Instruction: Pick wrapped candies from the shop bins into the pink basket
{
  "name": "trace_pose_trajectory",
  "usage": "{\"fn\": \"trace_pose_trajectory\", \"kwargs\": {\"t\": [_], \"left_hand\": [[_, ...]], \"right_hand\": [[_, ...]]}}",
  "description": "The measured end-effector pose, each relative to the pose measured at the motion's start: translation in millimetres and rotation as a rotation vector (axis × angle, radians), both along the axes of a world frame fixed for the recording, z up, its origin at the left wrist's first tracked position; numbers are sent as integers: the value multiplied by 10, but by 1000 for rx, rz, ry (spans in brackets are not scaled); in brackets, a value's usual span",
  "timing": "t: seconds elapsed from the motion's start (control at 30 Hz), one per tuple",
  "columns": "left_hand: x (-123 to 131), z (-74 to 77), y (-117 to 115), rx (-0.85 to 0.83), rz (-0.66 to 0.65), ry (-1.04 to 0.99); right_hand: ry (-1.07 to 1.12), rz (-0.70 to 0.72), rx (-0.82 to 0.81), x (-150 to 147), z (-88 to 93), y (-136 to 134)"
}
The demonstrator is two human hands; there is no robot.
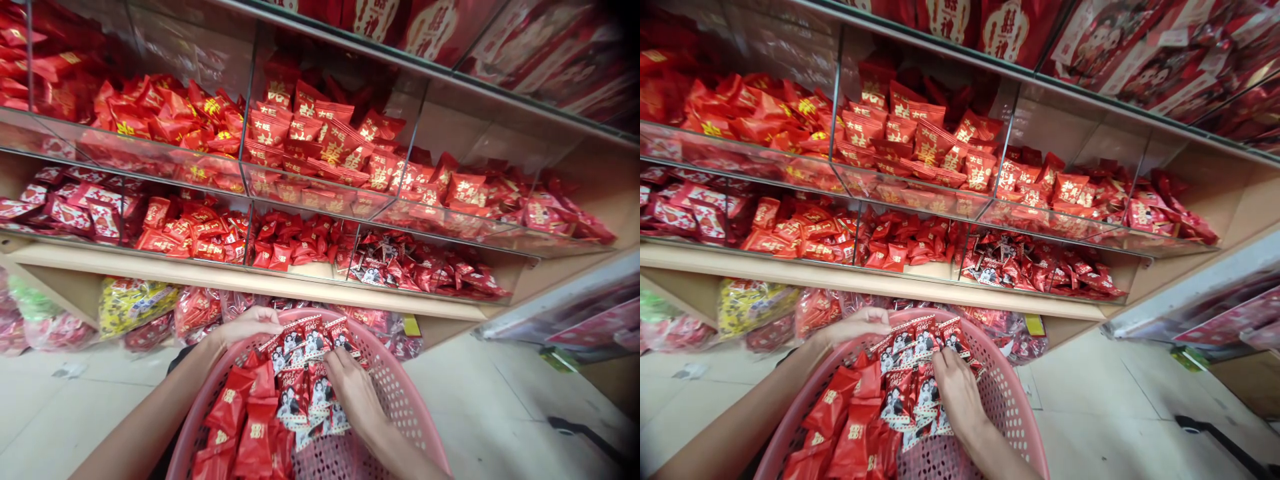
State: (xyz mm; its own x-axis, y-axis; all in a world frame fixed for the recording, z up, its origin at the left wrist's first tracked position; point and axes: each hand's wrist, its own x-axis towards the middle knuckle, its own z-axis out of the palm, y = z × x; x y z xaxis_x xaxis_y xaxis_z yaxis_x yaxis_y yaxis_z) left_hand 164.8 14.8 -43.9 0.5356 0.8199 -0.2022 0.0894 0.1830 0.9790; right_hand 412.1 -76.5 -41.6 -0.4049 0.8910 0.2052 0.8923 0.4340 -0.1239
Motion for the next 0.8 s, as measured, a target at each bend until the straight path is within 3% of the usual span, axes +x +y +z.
{"fn": "trace_pose_trajectory", "kwargs": {"t": [0.2, 0.4, 0.53, 0.8], "left_hand": [[13, 32, -9, -7, 19, -21], [-8, -17, -4, -20, 15, -12], [-9, -20, -13, -46, 34, -8], [-26, 40, -86, -97, 113, -71]], "right_hand": [[-33, 64, 13, 8, 46, -91], [-37, 338, 152, 127, -111, -225], [-93, 321, 202, 146, -212, -150], [-57, 296, 275, 63, -224, -107]]}}
